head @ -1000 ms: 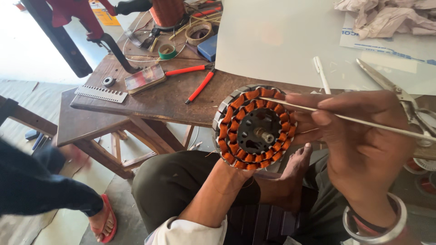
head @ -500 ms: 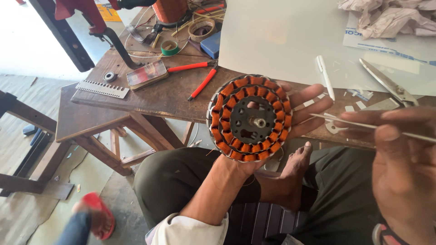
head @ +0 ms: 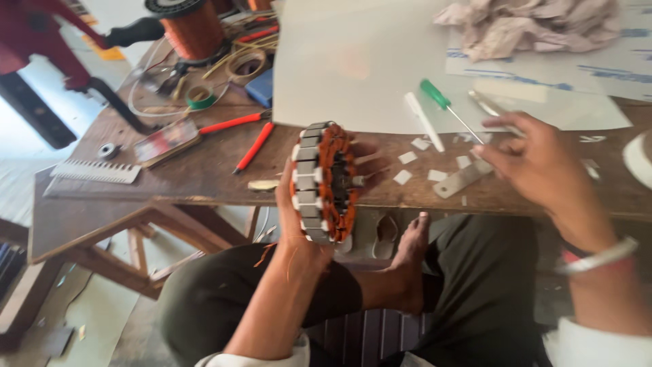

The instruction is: The person works on a circular electrical component with orange coils, inserting small white pieces and adjusting wires. They use a screwdriver to manipulate the component and later light a match to heat a wire end.

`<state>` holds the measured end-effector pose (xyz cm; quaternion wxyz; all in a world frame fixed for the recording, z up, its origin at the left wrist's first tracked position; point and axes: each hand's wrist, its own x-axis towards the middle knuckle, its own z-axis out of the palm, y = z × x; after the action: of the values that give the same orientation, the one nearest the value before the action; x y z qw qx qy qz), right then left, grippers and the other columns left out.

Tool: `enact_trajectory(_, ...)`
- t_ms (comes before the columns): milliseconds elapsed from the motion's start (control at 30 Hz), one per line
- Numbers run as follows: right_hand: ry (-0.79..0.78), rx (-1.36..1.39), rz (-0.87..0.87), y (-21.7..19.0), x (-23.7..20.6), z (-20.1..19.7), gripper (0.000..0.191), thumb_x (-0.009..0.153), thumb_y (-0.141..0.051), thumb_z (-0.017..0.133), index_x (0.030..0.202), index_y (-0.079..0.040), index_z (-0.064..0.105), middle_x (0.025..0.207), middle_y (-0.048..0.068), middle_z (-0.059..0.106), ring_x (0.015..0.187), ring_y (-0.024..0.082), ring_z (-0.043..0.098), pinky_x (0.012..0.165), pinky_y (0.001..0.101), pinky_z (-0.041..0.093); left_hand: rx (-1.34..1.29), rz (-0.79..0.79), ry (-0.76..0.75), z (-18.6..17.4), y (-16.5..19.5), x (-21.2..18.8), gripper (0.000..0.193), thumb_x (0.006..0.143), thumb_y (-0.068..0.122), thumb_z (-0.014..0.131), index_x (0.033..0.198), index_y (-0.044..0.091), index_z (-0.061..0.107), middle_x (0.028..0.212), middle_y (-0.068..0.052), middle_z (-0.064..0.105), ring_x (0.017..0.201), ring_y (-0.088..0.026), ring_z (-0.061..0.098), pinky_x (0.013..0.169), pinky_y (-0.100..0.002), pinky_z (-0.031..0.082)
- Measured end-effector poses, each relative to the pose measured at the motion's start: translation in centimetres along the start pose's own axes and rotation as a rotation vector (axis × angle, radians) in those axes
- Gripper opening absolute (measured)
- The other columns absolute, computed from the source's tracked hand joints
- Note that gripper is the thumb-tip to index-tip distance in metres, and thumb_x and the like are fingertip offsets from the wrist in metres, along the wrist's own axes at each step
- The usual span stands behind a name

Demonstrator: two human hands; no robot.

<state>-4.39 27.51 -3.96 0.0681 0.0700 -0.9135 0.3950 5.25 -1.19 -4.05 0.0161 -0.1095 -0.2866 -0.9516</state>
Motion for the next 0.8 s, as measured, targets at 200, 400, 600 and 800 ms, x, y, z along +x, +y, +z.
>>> enact_trajectory(200, 0.219, -0.325, -0.307, -0.3, 2.5, -1.2, 0.051, 0.085, -0.017, 0.083, 0.132, -0.008, 0.066, 0.115, 0.018, 0.070, 0.094, 0.029, 0.068, 0.080, 0.0423, 0.056, 1.177, 0.169, 0.254, 3.9, 2.7, 2.9, 0.052, 0.100, 0.049, 0.051, 0.117, 0.005, 0.072, 0.096, -0.014, 0.078, 0.093, -0.028, 0.073, 0.082, -0.032, 0.057)
enact_trajectory(400, 0.242, -0.230, -0.689, -1.2, -1.9, -0.2, 0.038, 0.090, -0.011, 0.073, 0.127, -0.007, 0.070, 0.133, 0.009, 0.066, 0.126, 0.033, 0.066, 0.115, 0.0452, 0.050, 1.924, 0.194, 0.022, 5.3, 2.3, 8.3, 0.041, 0.099, 0.043, 0.056, 0.103, 0.007, 0.074, 0.079, -0.017, 0.072, 0.074, -0.033, 0.076, 0.073, -0.046, 0.062)
enact_trajectory(600, 0.075, -0.315, -0.696, 0.4, -3.5, 2.2, 0.040, 0.101, -0.036, 0.059, 0.131, -0.010, 0.065, 0.142, 0.015, 0.058, 0.131, 0.034, 0.056, 0.108, 0.0483, 0.046, 2.094, 0.453, -0.214, 3.5, -1.0, 11.3, 0.034, 0.094, 0.035, 0.065, 0.096, 0.004, 0.077, 0.086, -0.024, 0.073, 0.072, -0.043, 0.071, 0.071, -0.053, 0.058)
enact_trajectory(800, 0.081, -0.304, -0.629, 2.0, -2.2, 3.5, 0.038, 0.103, -0.027, 0.058, 0.137, -0.009, 0.062, 0.140, 0.013, 0.060, 0.132, 0.034, 0.056, 0.112, 0.0478, 0.045, 2.090, 0.195, -0.115, 2.8, -2.1, 11.9, 0.037, 0.099, 0.037, 0.062, 0.099, 0.003, 0.075, 0.091, -0.021, 0.072, 0.076, -0.041, 0.071, 0.073, -0.051, 0.058)
